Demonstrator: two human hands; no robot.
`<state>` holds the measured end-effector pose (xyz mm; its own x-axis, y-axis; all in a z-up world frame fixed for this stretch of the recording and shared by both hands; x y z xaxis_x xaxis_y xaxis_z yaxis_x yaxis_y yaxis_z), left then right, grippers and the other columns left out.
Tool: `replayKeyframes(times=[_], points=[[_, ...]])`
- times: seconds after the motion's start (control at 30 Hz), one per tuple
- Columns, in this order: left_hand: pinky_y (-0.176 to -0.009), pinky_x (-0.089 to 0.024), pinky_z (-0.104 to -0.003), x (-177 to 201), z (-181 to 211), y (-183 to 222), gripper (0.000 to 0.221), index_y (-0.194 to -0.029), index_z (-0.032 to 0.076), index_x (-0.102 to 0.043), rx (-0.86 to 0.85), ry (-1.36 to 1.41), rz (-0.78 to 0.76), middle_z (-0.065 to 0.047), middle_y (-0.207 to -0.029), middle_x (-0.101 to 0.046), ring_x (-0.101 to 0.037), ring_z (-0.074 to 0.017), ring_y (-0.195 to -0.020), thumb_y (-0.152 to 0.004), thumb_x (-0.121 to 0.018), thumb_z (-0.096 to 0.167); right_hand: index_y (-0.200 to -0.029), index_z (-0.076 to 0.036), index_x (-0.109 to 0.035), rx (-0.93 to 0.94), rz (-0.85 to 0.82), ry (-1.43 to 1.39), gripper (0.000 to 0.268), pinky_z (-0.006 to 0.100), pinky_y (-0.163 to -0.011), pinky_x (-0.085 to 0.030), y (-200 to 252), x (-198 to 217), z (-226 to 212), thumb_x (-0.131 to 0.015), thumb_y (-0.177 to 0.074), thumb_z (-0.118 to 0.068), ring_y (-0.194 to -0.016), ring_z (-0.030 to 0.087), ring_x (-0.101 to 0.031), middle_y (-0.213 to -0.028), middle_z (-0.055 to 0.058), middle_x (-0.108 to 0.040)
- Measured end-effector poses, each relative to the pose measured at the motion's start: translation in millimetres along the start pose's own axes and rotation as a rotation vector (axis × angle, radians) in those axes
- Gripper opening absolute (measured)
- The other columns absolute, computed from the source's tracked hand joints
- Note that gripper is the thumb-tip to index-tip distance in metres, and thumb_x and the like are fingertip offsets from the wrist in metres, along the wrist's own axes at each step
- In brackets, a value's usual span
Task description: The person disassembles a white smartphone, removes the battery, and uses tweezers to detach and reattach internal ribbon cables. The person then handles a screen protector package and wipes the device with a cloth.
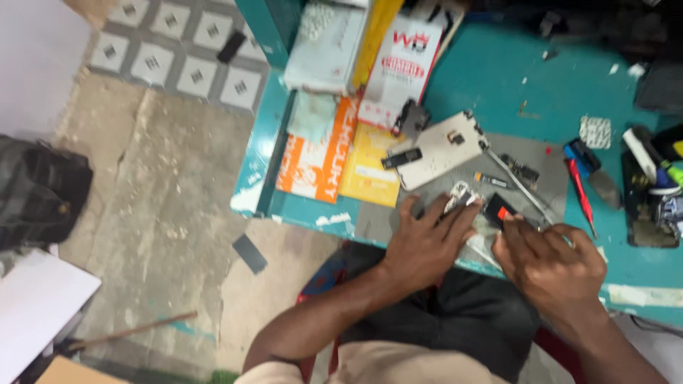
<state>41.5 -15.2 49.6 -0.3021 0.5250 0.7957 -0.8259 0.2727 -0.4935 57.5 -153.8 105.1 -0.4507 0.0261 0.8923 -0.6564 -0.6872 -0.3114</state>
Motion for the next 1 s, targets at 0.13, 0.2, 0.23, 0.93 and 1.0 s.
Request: replayKeyframes(times=[0.13,0.2,0.23,0.93,1.0], points=[[-0.11,-0.036,-0.058,-1,0,1,0.042,-0.14,0.008,-0.062,0.009,0.014,-0.019,-0.005,-0.131,-0.067,-0.057,-0.0251,-0.128,-0.104,-0.065,0.03,-0.093,-0.01,-0.081,0.004,-0.016,0.033,0.018,0.029,-0.08,-0.051,2,-1,2,-0.081,-0.084,-0.026,-0.072,0.014,-0.068,-0.086,0.001,-0.079],[-0.11,-0.036,-0.058,-1,0,2,0.036,-0.136,0.01,-0.063,-0.001,0.01,-0.015,-0.003,-0.132,-0.066,-0.056,-0.0244,-0.129,-0.105,-0.065,0.03,-0.091,-0.01,-0.081,-0.004,0.002,0.026,0.017,0.03,-0.079,-0.051,1,0,2,-0.081,-0.084,-0.026,-0.07,0.015,-0.068,-0.085,0.001,-0.078],[-0.111,-0.036,-0.059,-1,1,3,0.033,-0.133,0.011,-0.063,-0.006,0.007,-0.013,-0.002,-0.132,-0.066,-0.056,-0.024,-0.13,-0.106,-0.065,0.029,-0.09,-0.01,-0.081,-0.008,0.011,0.023,0.017,0.03,-0.079,-0.051,2,0,2,-0.08,-0.084,-0.025,-0.07,0.015,-0.068,-0.084,0.001,-0.078],[-0.117,-0.021,-0.06,-29,-8,14,0.018,-0.119,0.017,-0.068,-0.035,0.188,-0.043,0.003,-0.128,-0.07,-0.057,-0.0186,-0.135,-0.103,-0.074,0.022,-0.11,-0.012,-0.081,-0.077,-0.136,-0.276,0.031,0.035,-0.09,-0.051,11,-8,20,-0.084,-0.089,-0.034,-0.096,0.017,-0.071,-0.115,0.002,-0.077],[-0.117,-0.02,-0.06,-26,-8,10,0.018,-0.118,0.018,-0.069,-0.032,0.208,-0.051,0.004,-0.128,-0.07,-0.057,-0.0179,-0.135,-0.101,-0.075,0.022,-0.109,-0.011,-0.08,-0.092,-0.146,-0.339,0.037,0.036,-0.09,-0.051,5,-3,25,-0.084,-0.084,-0.038,-0.101,0.018,-0.072,-0.114,0.003,-0.077]])
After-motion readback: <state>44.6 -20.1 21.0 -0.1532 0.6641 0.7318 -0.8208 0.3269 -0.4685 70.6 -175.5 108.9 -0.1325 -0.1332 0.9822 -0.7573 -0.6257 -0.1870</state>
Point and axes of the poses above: each hand's wrist, its own y-axis away from the middle knuckle, its own x-axis out of the back of the hand, z = x × y, the point moved 6 cm from there along -y, towards the middle knuckle
